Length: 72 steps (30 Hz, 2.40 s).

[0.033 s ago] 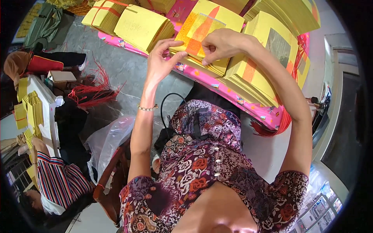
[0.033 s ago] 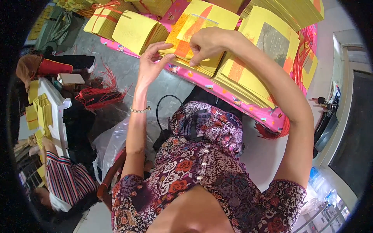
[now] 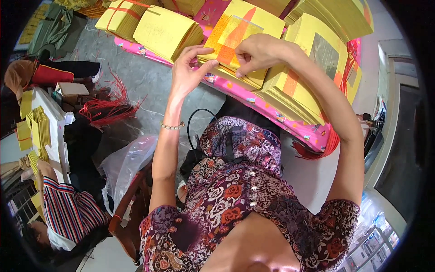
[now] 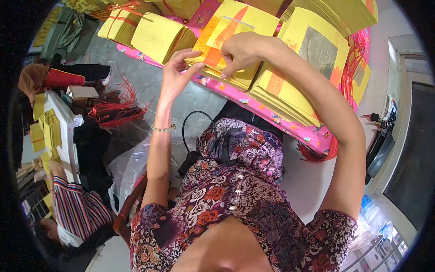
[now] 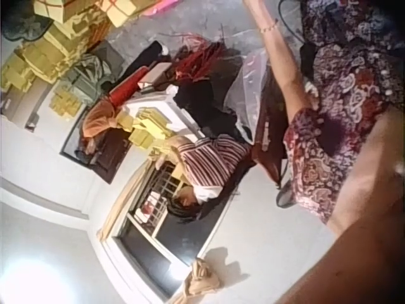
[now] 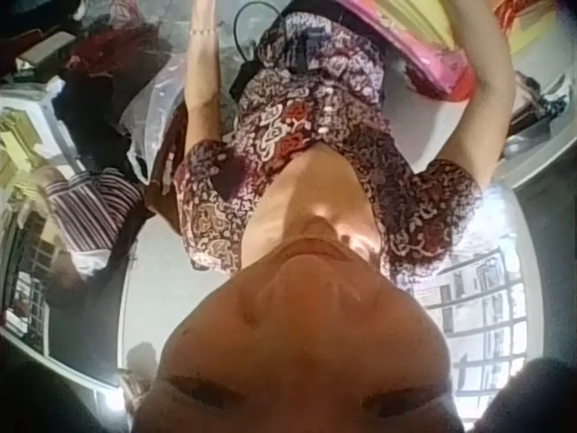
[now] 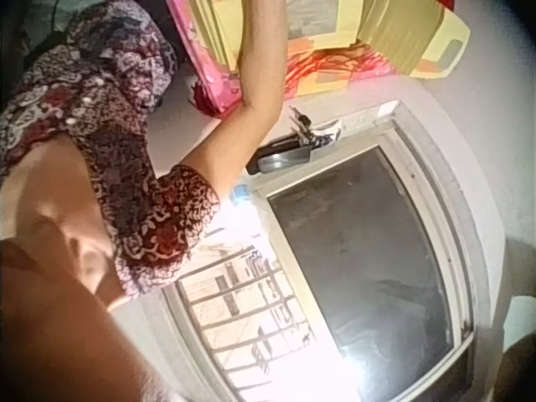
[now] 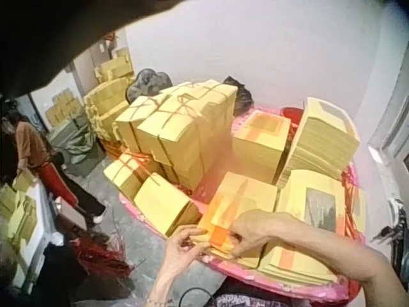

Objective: Counting and organizing stacks of yellow joss ritual paper at a workstation.

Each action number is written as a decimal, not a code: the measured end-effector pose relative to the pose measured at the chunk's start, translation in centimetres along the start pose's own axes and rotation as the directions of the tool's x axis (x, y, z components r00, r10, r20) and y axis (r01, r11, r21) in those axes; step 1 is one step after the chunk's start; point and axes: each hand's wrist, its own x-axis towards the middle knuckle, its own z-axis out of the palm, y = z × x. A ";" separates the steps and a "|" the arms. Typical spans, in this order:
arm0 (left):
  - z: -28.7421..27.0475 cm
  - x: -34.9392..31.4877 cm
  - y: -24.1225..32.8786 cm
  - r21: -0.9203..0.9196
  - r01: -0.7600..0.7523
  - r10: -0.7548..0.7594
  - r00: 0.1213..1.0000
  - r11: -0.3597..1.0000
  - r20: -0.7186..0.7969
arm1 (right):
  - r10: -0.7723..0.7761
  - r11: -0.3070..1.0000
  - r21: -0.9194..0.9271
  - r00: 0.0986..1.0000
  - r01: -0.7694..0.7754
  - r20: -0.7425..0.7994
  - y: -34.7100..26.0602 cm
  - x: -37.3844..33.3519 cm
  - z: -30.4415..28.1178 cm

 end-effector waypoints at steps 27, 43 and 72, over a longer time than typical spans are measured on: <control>-0.3 -0.4 5.6 0.546 -0.433 0.367 0.901 0.717 0.232 | -0.067 0.976 -0.216 0.978 0.024 -0.195 -0.7 -0.1 1.9; 4.3 -5.4 4.3 0.320 -0.176 0.264 0.930 0.931 -0.257 | -0.110 0.992 -0.073 0.984 0.100 -0.143 0.2 -0.8 1.1; 5.8 -3.9 1.1 -0.444 0.191 -0.303 0.933 0.875 -0.194 | -0.155 0.988 -0.025 0.980 0.153 -0.125 1.0 -1.1 0.8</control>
